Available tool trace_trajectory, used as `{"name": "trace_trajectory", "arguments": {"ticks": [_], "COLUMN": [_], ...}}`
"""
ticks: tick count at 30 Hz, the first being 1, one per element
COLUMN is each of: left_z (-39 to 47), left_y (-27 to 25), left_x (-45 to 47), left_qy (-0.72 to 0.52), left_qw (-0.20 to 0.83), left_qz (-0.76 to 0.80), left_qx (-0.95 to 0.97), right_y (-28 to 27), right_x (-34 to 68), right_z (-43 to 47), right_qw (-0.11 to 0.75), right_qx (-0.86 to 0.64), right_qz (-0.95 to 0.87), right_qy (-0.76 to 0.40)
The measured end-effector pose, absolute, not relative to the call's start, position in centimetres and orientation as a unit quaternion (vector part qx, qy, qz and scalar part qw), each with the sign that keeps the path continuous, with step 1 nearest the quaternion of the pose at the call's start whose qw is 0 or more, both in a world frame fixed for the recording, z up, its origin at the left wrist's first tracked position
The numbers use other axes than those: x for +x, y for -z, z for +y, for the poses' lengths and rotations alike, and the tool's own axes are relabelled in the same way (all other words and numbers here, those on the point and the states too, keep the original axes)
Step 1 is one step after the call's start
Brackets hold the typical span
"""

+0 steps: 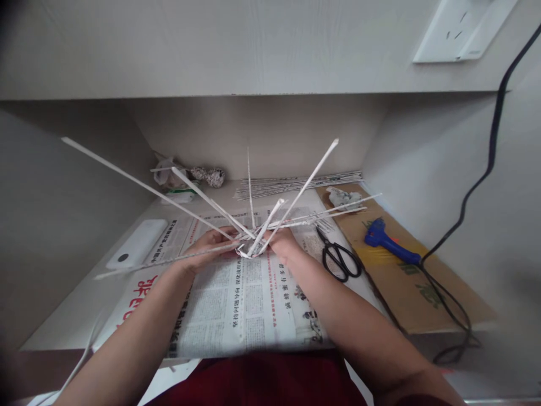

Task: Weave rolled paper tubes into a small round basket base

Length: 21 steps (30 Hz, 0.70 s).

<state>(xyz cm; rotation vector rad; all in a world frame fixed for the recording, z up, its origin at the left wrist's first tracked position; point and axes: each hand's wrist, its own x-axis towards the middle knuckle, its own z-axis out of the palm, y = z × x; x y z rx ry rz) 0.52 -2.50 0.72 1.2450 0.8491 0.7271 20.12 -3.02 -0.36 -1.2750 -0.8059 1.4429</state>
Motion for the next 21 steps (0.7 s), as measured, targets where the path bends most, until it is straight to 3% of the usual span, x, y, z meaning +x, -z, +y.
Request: {"name": "trace_trajectory", "arguments": {"ticks": [9,17,21], "left_z": [-1.7,-2.0,-2.2], "left_y": [-0.7,0.8,1.3], "left_x": [-1.0,1.4,2.1], "left_qy": [-0.305,-0.369,-0.387], "left_qw": [0.664,0.53,0.539], "left_qz": [0.409,0.448,0.454], "left_qx": [0.547,0.618,0.594], "right_y": [-0.4,0.2,0.5], "right_x": [20.7,20.2,20.1], "right_z": [-3.7,-4.4,-4.3], "right_qw": [0.48,0.455,0.447], "right_qx": [-0.499,-0.497,-0.487], "right_qz": [-0.427,-0.496,-0.503], "right_qy": [-0.582,-0.548,-0.557]}}
